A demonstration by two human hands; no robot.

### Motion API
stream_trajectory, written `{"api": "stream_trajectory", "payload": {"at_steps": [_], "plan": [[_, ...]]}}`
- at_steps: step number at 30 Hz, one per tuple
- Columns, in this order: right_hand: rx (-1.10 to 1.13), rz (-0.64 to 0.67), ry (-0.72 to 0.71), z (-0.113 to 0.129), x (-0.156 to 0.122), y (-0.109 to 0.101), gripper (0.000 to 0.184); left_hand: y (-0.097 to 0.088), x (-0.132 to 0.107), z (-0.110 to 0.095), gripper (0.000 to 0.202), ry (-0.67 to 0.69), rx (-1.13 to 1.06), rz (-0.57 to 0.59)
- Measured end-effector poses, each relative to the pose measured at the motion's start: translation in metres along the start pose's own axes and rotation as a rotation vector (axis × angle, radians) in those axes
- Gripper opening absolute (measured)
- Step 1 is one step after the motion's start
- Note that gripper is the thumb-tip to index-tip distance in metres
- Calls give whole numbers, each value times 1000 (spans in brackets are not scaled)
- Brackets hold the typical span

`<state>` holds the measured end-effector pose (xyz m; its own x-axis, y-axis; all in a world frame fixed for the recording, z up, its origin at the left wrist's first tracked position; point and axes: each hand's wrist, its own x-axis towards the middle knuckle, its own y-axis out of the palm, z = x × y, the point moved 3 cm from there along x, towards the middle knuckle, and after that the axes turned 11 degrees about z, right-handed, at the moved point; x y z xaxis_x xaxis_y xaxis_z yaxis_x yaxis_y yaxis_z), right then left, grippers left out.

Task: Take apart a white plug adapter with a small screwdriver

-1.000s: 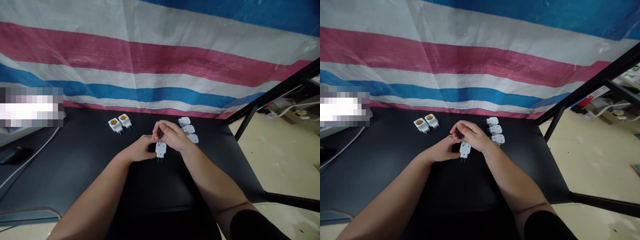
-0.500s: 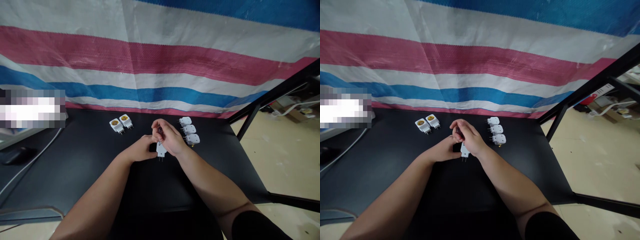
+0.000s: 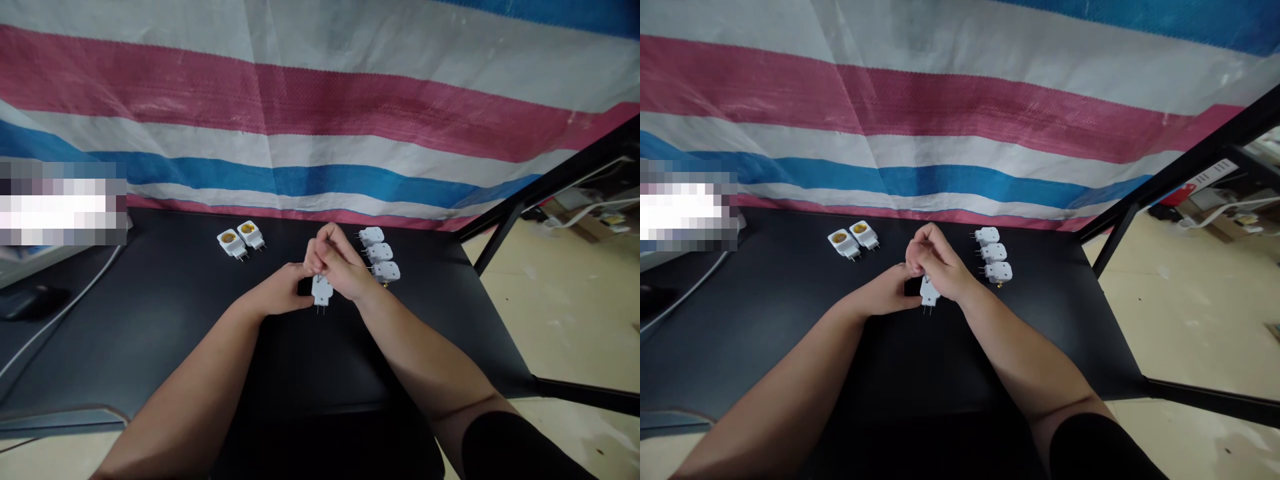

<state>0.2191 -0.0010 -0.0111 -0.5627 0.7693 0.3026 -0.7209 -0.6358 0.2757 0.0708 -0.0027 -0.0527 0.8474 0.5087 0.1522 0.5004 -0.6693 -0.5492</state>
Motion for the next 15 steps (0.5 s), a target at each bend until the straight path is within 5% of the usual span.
{"api": "stream_trajectory", "payload": {"at_steps": [4, 8, 15], "plan": [[35, 25, 91, 4, 0, -3, 40, -1, 0, -1, 34, 4, 18, -5], [127, 19, 7, 4, 1, 1, 40, 0, 0, 2, 33, -4, -5, 20], [-62, 54, 42, 7, -1, 1, 38, -1, -2, 2, 30, -26, 9, -17]]}}
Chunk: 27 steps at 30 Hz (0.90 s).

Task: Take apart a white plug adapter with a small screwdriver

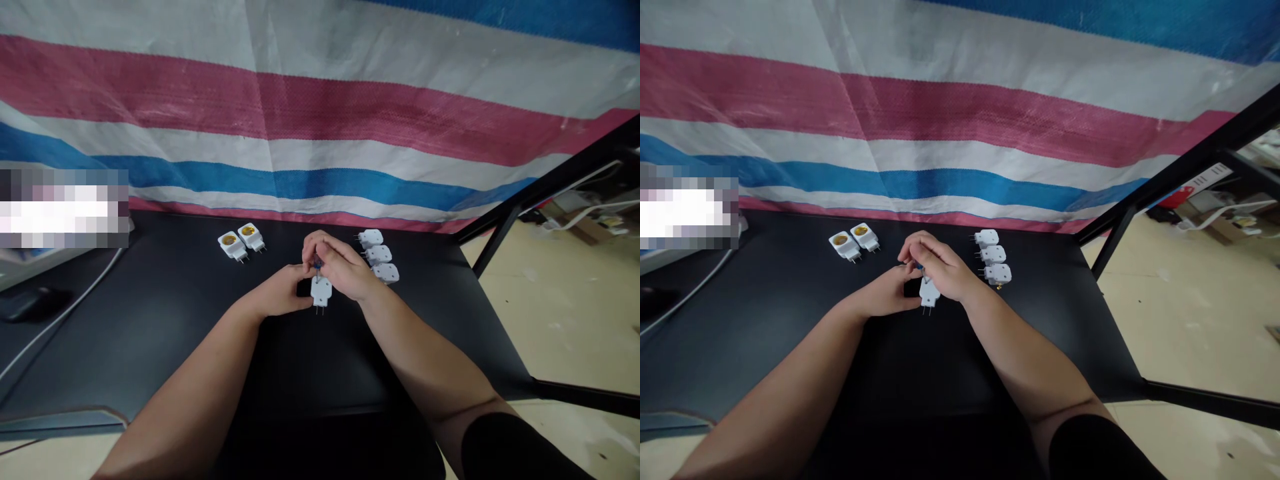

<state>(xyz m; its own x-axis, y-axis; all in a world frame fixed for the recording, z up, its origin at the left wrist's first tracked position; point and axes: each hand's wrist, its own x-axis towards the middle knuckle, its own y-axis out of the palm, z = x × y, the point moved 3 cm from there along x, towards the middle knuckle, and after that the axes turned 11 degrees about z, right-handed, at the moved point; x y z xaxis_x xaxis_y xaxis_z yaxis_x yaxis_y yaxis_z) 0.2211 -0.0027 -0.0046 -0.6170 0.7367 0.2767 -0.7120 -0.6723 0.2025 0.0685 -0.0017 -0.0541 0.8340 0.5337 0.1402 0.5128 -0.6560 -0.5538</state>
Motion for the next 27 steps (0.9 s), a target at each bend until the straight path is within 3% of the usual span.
{"api": "stream_trajectory", "payload": {"at_steps": [2, 8, 15, 19, 27], "plan": [[36, -2, 23, 0, 0, 1, 43, 0, 0, 0, 27, -4, -7, 4], [174, 1, -103, -3, 0, 4, 39, 0, 0, 2, 33, 6, -48, 33], [90, -41, 39, -5, 0, -5, 55, 0, 1, 0, 42, 9, -26, 27], [179, -119, -6, 5, 3, -5, 61, -4, 0, -1, 53, -7, -5, 22], [163, -274, -22, 14, 3, -14, 52, -13, -5, 6, 53, -29, 23, -36]]}}
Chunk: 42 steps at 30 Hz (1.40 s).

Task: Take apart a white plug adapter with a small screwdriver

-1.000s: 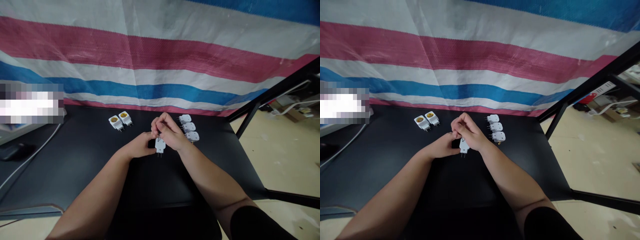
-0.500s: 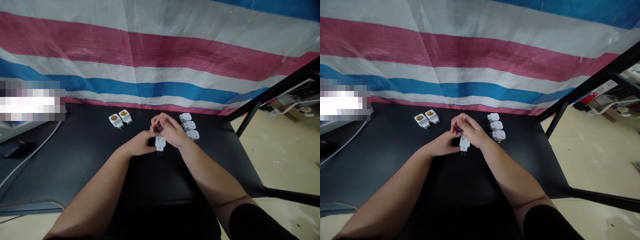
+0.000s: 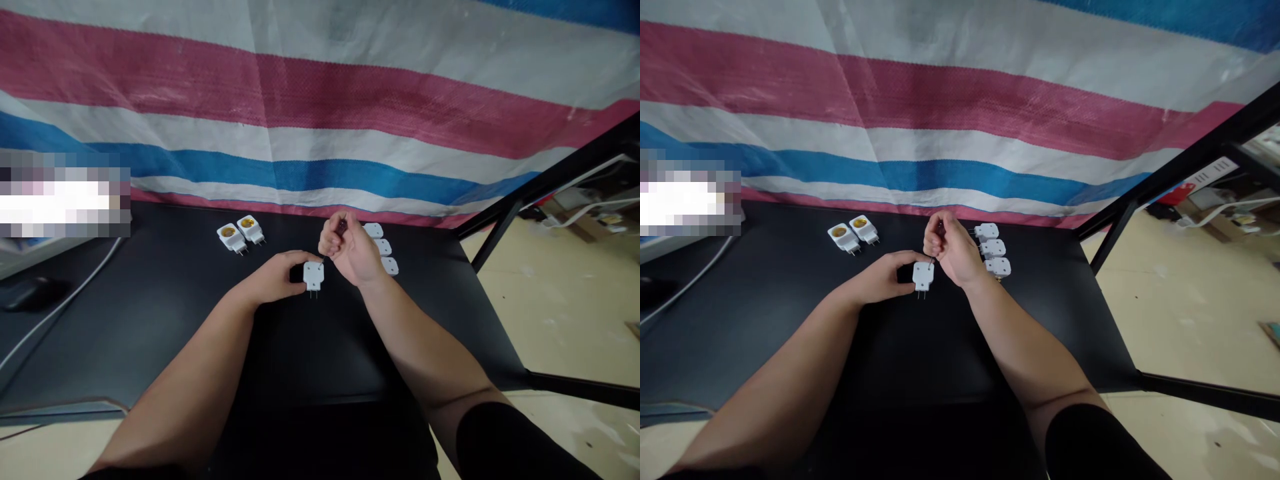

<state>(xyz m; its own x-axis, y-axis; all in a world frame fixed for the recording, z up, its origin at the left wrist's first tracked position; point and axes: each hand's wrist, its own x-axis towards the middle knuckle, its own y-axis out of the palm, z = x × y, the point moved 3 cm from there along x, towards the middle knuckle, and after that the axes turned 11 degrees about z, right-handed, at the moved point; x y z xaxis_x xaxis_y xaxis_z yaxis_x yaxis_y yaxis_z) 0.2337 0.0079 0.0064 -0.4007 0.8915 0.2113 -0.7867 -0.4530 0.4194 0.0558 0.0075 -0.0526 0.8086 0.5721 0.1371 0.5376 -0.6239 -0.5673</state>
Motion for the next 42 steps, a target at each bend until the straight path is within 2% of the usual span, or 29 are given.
{"api": "stream_trajectory", "payload": {"at_steps": [8, 11, 13, 16, 20, 22, 24, 30, 37, 42], "plan": [[-102, 61, -27, -14, 0, -3, 48, 2, 0, 2, 57, -14, -14, -4], [-303, 135, -84, -8, -1, -7, 41, 1, 0, 1, 56, -32, -35, -2], [-563, 203, -163, 2, -4, -9, 31, 1, 0, 1, 56, -50, -49, 7], [-845, 105, -284, 20, -9, -13, 19, 1, 0, 0, 57, -49, -55, 6], [-973, -138, -321, 27, -12, -18, 18, 1, 0, 0, 59, -45, -42, -8], [-978, -208, -325, 25, -13, -18, 20, 1, 0, 1, 59, -56, -43, -10], [-941, -216, -298, 24, -13, -16, 22, 1, 0, 1, 58, -64, -39, -13], [-771, -28, -160, 22, -15, -22, 32, 1, 1, -1, 56, -44, -28, -12], [-519, 106, -72, 20, -9, -37, 30, 2, 1, 0, 61, -49, -7, 14], [-407, 205, -92, 24, -4, -46, 26, 1, 1, -1, 64, -58, 19, 35]]}}
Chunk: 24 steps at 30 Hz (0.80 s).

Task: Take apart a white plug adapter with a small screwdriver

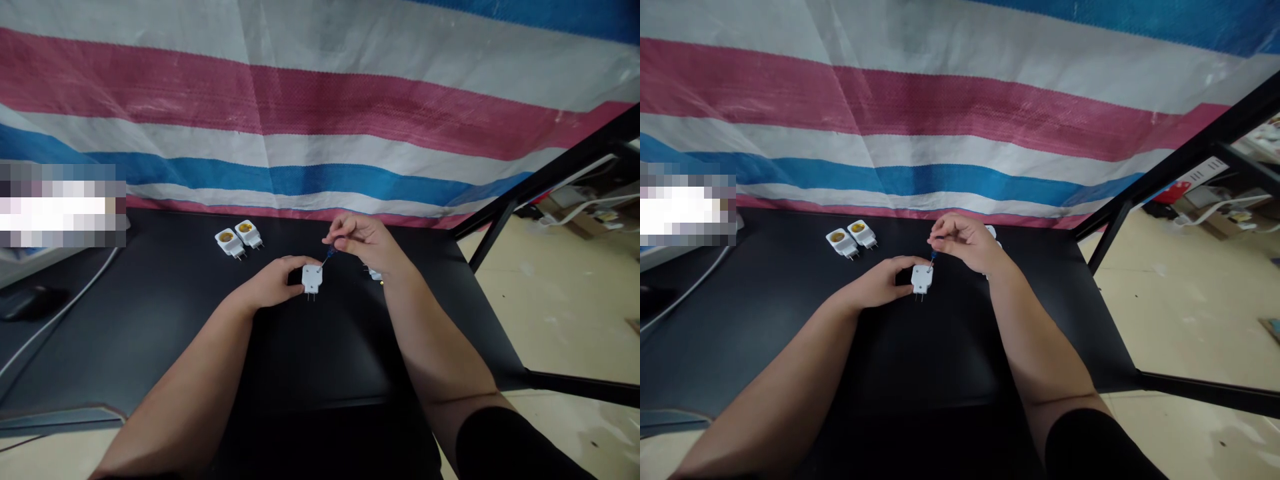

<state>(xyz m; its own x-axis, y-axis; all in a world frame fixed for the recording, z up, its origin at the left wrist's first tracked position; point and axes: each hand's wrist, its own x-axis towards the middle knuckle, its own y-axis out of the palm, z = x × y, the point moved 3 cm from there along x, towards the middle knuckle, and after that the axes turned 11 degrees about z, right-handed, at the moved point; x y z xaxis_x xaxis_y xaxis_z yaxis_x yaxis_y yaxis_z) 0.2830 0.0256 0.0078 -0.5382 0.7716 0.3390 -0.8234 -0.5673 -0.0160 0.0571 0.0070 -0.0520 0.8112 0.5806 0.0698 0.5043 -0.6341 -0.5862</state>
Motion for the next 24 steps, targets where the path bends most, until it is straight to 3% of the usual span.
{"api": "stream_trajectory", "payload": {"at_steps": [5, 9, 12, 18, 24], "plan": [[-64, 79, 32, 2, -3, -2, 17, -1, -1, -1, 62, 7, 19, 32], [-94, 261, 32, 17, -6, 6, 16, 1, -3, 2, 59, 13, 19, 71], [19, 356, 78, 18, -7, 13, 18, 2, -3, 3, 58, 18, 4, 73], [477, 236, 152, -2, 0, 31, 17, 1, -2, 2, 56, 2, 5, 67], [435, 148, 87, -7, 4, 44, 41, 3, -1, 4, 59, 21, 14, 63]]}}
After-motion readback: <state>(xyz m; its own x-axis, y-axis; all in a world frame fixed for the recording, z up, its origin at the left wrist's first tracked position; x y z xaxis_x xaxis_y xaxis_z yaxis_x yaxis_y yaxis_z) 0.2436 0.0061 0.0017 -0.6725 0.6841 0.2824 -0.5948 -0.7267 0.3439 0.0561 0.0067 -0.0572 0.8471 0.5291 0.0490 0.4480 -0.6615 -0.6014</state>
